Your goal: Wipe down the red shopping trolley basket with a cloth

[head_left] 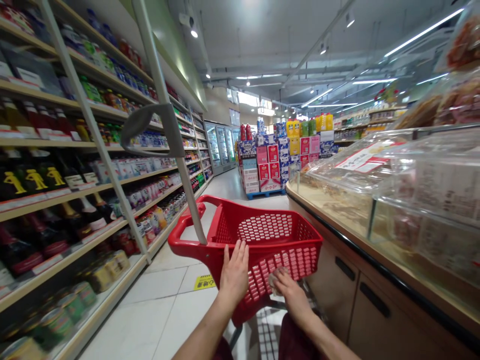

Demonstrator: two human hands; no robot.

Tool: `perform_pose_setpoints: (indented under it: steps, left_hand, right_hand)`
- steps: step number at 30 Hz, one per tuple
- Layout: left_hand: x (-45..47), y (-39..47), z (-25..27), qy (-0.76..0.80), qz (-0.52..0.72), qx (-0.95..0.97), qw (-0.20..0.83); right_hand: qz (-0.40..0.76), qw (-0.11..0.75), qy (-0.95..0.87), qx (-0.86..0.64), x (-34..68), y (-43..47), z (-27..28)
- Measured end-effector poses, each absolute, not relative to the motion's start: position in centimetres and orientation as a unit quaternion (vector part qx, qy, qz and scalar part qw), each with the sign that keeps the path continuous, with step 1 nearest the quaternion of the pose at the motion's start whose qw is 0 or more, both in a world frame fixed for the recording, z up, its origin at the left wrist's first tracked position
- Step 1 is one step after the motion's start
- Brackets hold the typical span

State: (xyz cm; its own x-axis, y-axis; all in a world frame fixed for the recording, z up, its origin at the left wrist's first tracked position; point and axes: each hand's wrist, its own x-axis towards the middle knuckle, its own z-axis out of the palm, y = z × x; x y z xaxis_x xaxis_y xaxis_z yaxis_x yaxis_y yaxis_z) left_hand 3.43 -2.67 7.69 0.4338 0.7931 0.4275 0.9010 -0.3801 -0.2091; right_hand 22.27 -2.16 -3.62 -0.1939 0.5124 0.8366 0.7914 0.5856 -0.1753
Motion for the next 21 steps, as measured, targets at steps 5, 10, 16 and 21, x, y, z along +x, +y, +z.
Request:
perform_pose_setpoints:
  steps: [5,10,16,21]
  left_hand:
    - [4.5,-2.4,7.4,-0.502,-0.126,-0.831,0.206]
    - [5.4,-2.2,6.9,-0.501,-0.109,-0.834,0.204]
    - [6.2,-1.6,6.2,-0.485,-0.091,-0.846,0.204]
    - [6.5,-1.3,5.6,-0.48,-0.086,-0.846,0.214]
  right_hand:
    - [-0.167,0.521,-0.708,-0.446,23.3,-1.4,-1.6]
    - [-0.146,0.464,-0.748,-0.451,24.1,-1.7,-4.1]
    - [-0.14,0.52,-0.698,-0.473,24.9,-1.0,-2.7]
    - [-0.118,0.47,-0.733,-0.478,26.1,-1.0,-4.6]
